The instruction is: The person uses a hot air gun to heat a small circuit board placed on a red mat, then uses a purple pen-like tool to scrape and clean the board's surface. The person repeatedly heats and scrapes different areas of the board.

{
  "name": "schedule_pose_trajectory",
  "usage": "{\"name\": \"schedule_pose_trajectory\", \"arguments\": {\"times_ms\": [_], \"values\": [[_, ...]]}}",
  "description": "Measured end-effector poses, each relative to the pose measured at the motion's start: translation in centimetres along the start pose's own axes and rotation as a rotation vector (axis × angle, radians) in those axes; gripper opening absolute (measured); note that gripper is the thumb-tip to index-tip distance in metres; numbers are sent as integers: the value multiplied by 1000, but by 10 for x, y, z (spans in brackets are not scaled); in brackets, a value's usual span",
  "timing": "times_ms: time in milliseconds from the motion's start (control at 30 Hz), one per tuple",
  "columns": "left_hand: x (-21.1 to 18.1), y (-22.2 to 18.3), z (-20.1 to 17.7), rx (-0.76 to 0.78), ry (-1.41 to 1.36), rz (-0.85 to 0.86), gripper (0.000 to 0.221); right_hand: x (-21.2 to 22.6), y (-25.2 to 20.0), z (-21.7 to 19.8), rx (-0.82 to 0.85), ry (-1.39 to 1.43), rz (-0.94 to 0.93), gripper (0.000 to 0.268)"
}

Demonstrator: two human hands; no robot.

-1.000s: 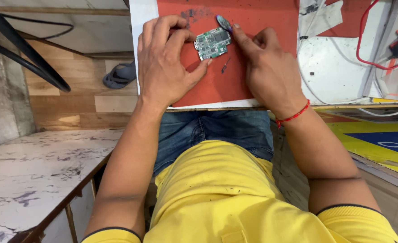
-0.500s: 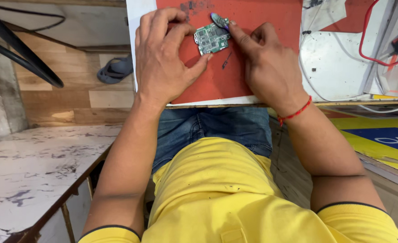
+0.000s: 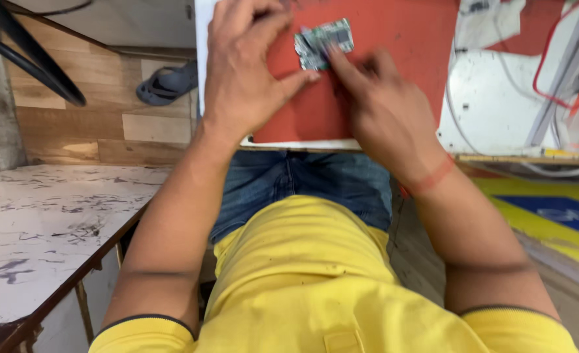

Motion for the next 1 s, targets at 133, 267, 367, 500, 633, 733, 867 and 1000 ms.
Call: {"name": "schedule_pose_trajectory", "arguments": {"times_ms": [133,267,367,500,633,733,867,1000], "values": [[-3,0,0,8,-21,-14,63,-4,-6,4,36,-22,43,56],[1,8,0,-30,-20,-22,64,2,6,-3,26,-28,35,57],[-5,1,-2,-10,-12,-15,61,5,2,5,36,-28,86,60],[-16,14,-13,-11,3,-32,58,11,8,-2,14,53,45,62],[-15,14,-14,7,44,-38,55,0,2,2,-26,41,45,59],[-19,-1,-10,70,96,-2,52,-12,-27,16,-16,37,53,58],[-17,18,-12,31,143,36,47,-31,-8,5,-101,15,101,60],[-18,-3,-8,46,144,31,47,-23,-20,6,-17,20,115,61]]}}
Point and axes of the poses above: each hand's wrist, its own y-axis towards the middle knuckle, its own z-axis out of the palm, x = y × z, the point moved 2 cm from there along y, towards the middle knuckle, and after that the axes turned 14 degrees about y, right-handed, at the moved point
